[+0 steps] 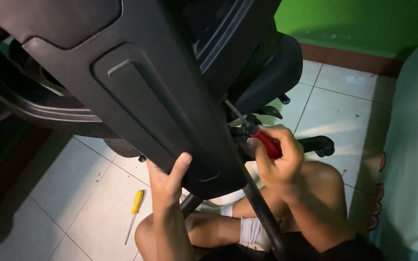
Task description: The person sits on the floor and uses a red-handled screwdriver to tighten screws on the underside of an overturned office chair. They methodically work on multiple fasteners at the junction of the seat and base.
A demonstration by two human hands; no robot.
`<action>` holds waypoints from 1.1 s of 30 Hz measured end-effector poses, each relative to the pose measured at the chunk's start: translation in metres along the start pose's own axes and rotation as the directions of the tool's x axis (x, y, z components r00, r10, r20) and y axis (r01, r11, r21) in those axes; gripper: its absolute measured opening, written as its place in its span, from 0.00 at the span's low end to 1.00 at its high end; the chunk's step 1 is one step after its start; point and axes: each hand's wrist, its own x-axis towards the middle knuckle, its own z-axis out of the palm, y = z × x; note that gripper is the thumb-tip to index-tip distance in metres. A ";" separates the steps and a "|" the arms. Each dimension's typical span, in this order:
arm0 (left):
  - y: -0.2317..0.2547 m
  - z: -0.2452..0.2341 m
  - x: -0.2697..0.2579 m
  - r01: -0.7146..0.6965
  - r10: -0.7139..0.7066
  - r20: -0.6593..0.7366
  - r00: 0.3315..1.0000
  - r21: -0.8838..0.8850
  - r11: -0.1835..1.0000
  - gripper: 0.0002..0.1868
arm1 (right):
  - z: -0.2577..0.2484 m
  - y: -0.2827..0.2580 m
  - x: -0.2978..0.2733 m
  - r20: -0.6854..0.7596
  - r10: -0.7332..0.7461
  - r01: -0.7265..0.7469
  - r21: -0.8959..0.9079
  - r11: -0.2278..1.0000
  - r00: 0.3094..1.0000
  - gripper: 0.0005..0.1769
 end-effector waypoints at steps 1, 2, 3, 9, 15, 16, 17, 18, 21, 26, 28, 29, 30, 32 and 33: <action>0.000 0.000 0.000 0.001 -0.001 0.001 1.000 0.007 1.000 0.29 | 0.001 -0.001 0.000 -0.021 -0.035 0.034 -0.031 0.999 0.999 0.13; 0.000 -0.001 0.000 0.000 0.000 0.002 1.000 0.011 1.000 0.29 | 0.002 -0.002 -0.001 -0.040 -0.068 0.065 -0.063 0.996 0.997 0.13; -0.001 -0.001 0.001 -0.001 0.001 0.003 1.000 0.015 1.000 0.29 | 0.003 -0.002 -0.002 -0.043 -0.057 0.055 -0.058 0.997 0.997 0.13; -0.004 -0.002 0.000 -0.025 0.025 0.000 1.000 0.006 1.000 0.30 | -0.001 0.004 -0.006 0.065 0.183 -0.191 0.139 0.972 0.981 0.09; -0.006 -0.001 -0.002 -0.016 0.016 -0.055 0.998 0.004 1.000 0.37 | 0.002 0.002 -0.005 0.049 0.223 -0.228 0.206 0.952 0.974 0.11; -0.006 -0.002 -0.002 -0.013 0.013 -0.061 0.998 0.008 1.000 0.39 | 0.005 0.000 -0.006 -0.025 0.112 -0.109 0.109 0.988 0.993 0.13; -0.007 -0.002 -0.002 -0.013 0.013 -0.057 0.998 -0.006 1.000 0.40 | 0.007 0.000 -0.006 -0.084 -0.007 0.007 0.003 1.000 0.996 0.16; -0.006 -0.003 -0.002 -0.008 0.007 -0.052 0.999 -0.018 1.000 0.42 | 0.009 -0.001 -0.008 -0.093 -0.009 0.007 -0.020 1.000 0.996 0.17; -0.008 -0.003 -0.005 -0.008 0.008 -0.061 0.998 0.009 1.000 0.45 | 0.009 0.002 -0.007 -0.089 0.010 -0.015 -0.059 0.998 0.996 0.18; -0.009 -0.003 -0.007 -0.037 0.037 -0.048 0.998 0.016 0.999 0.49 | -0.003 0.008 0.001 0.395 0.569 -0.677 0.575 0.459 0.721 0.09; -0.009 -0.004 -0.007 -0.030 0.030 -0.041 0.999 0.006 1.000 0.48 | -0.006 0.008 0.001 0.311 0.467 -0.560 0.494 0.665 0.828 0.07; -0.009 -0.005 -0.007 -0.035 0.035 -0.030 0.999 -0.002 0.999 0.48 | -0.006 0.008 0.000 0.275 0.404 -0.488 0.441 0.753 0.873 0.07; -0.011 -0.007 -0.007 -0.040 0.040 -0.019 0.999 -0.012 0.999 0.47 | -0.006 0.008 0.000 0.164 0.284 -0.324 0.332 0.886 0.945 0.07; -0.013 -0.009 -0.008 -0.043 0.043 -0.014 0.999 -0.029 0.999 0.46 | -0.004 0.007 -0.002 0.011 -0.027 0.026 0.040 0.999 1.000 0.09; -0.014 -0.011 -0.010 -0.040 0.040 -0.021 0.999 -0.036 0.999 0.46 | -0.003 0.005 -0.003 -0.005 -0.052 0.052 0.028 0.998 0.999 0.10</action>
